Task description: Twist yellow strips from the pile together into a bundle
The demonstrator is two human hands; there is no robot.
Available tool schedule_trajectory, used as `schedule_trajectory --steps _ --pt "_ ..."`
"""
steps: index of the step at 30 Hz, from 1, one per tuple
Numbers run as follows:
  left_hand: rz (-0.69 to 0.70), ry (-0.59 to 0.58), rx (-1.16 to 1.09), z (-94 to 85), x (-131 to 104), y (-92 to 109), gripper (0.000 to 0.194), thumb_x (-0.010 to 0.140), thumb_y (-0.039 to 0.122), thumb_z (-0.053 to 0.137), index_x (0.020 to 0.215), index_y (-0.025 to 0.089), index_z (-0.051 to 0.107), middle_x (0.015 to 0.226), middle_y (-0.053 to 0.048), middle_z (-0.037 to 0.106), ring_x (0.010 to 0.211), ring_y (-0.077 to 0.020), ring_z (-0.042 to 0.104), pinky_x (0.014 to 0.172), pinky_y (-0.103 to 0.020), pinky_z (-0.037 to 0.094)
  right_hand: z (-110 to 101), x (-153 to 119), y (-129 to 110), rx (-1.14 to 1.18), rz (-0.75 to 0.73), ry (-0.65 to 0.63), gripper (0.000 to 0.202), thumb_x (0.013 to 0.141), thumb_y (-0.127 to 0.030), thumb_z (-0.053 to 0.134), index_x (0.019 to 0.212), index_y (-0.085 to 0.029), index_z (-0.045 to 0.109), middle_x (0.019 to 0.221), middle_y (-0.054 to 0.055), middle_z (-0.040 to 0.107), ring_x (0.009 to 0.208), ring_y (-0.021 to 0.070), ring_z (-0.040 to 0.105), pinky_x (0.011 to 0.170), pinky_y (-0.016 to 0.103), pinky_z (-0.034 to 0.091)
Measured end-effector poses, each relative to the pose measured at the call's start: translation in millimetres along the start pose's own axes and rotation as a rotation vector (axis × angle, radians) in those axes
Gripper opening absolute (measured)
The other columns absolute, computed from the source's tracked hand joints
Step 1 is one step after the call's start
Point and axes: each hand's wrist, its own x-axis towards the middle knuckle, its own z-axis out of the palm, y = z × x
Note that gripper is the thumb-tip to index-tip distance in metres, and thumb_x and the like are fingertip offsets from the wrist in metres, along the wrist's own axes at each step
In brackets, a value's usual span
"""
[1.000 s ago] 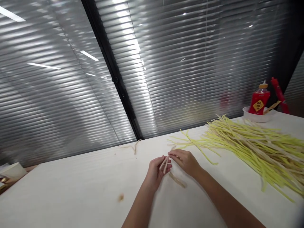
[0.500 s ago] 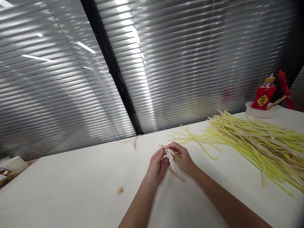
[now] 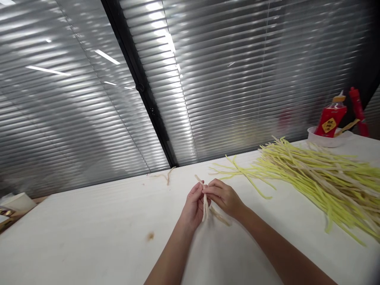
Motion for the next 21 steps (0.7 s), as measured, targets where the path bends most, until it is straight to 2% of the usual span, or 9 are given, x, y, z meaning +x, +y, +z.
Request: schedule_trajectory --steps 6,12,17,21 --pt "0.013 -0.003 -0.007 -0.2 2 1 0.026 0.067 0.019 0.074 0.088 0.016 0.060 0.070 0.001 0.063 0.056 -0.0074 0.058 0.053 -0.018 0.046 -3 -2 2 -0.168 -0.024 -0.029 0.022 0.090 -0.023 0.048 0.104 -0.027 0.065 0.091 0.003 0.058 0.072 0.0096 0.058 0.064 0.020 0.047" --pt "0.041 0.065 -0.116 -3.7 6 -2 0.024 0.065 0.013 0.075 0.082 0.014 0.059 0.069 0.001 0.063 0.059 -0.0083 0.060 0.057 -0.018 0.049 -4 -2 1 -0.204 -0.055 -0.029 0.023 0.090 -0.024 0.049 0.108 -0.026 0.063 0.095 0.003 0.062 0.074 0.0099 0.059 0.067 0.020 0.048" --pt "0.068 0.122 -0.159 -3.9 7 -4 0.023 0.065 0.014 0.075 0.079 0.016 0.057 0.071 0.002 0.064 0.058 -0.0087 0.060 0.055 -0.020 0.049 2 -3 2 -0.095 -0.046 0.066 0.019 0.087 -0.023 0.052 0.101 -0.024 0.065 0.089 0.004 0.063 0.076 0.0125 0.059 0.064 0.022 0.048" --pt "0.076 0.116 -0.178 -4.5 8 -7 0.024 0.064 0.015 0.076 0.078 0.017 0.057 0.074 0.002 0.065 0.063 -0.0090 0.061 0.062 -0.022 0.050 8 -2 -1 0.107 0.084 0.184 0.013 0.082 -0.025 0.059 0.092 -0.023 0.067 0.080 0.003 0.064 0.064 0.0125 0.055 0.057 0.024 0.045"
